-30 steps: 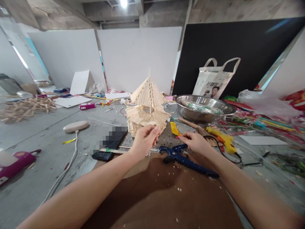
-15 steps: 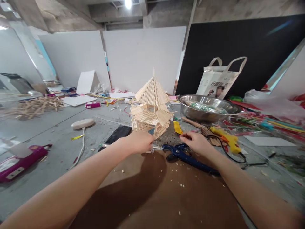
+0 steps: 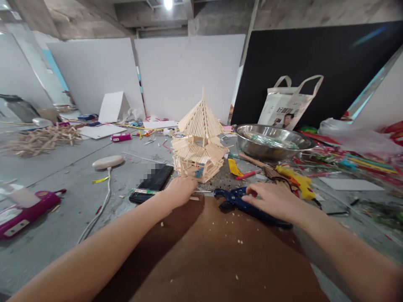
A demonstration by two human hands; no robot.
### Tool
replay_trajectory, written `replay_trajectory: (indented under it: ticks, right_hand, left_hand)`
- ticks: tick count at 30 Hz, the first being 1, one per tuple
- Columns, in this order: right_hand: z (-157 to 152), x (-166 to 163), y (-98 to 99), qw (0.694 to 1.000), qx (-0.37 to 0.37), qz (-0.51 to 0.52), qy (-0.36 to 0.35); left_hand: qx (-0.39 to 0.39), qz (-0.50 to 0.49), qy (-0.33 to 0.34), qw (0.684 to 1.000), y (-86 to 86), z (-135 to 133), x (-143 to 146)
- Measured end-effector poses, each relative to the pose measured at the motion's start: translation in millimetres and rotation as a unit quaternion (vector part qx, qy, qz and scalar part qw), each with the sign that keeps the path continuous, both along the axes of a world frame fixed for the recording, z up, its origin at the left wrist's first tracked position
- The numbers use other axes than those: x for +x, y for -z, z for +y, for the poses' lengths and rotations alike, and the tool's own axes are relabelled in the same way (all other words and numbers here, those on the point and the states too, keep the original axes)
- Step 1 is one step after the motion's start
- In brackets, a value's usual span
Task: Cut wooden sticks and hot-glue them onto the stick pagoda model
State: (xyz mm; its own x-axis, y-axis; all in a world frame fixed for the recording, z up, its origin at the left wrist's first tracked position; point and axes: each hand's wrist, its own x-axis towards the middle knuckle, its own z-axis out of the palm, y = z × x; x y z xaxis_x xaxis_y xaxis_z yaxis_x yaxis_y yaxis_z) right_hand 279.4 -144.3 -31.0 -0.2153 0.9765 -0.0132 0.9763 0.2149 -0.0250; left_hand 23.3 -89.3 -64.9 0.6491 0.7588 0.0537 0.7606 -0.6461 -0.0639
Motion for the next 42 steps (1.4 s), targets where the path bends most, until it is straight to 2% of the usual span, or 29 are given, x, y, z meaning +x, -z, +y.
replay_trajectory:
  ticks: [6,11,14,18,22,26,29,32,34,36,38,42]
  right_hand:
    - [-17,10,14.4,0.998,-0.059,-0.020,-0.006]
    - [-16,6,19.7,0.998,-0.049,-0.020,0.020]
    - [-17,5,26.2,0.997,-0.016,-0.047,0.059]
    - [-18,7,34.3,0.993,0.049,-0.059,0.084]
    - [-16,12,38.3,0.986,0.139,0.026,0.082]
    - [-16,14,35.1,0.961,0.214,0.148,0.096]
    - [-18,13,30.8,0.930,0.234,0.252,0.126]
    - [-20,11,29.1,0.885,0.228,0.372,0.162]
    - [-21,6,28.3,0.837,0.231,0.474,0.148]
    - [-26,-2,25.9,0.776,0.215,0.582,0.115]
    - [-34,-12,21.4,0.718,0.165,0.672,0.079]
    - [-52,-30,13.1,0.646,0.018,0.763,0.028]
  left_hand:
    - [-0.007,-0.036,0.048,0.998,9.2,3,-3]
    - [0.035,-0.014,0.066,0.997,8.3,-1,-3]
    - [0.057,-0.010,0.066,0.996,7.8,-2,-2]
    - [0.042,-0.020,0.070,0.996,9.9,1,-4]
    - [0.046,-0.014,0.077,0.996,11.0,1,-4]
    - [0.049,-0.015,0.075,0.996,8.5,0,-4]
    - [0.064,-0.025,0.072,0.995,1.1,-3,-3]
    - [0.090,-0.103,0.073,0.988,-8.2,-12,-2]
    - [0.101,-0.194,0.070,0.973,-12.6,-21,1]
    - [0.082,-0.270,0.061,0.957,-14.5,-31,6]
    - [0.041,-0.311,0.065,0.947,-14.4,-41,11]
    - [-0.030,-0.320,0.105,0.941,-10.2,-57,20]
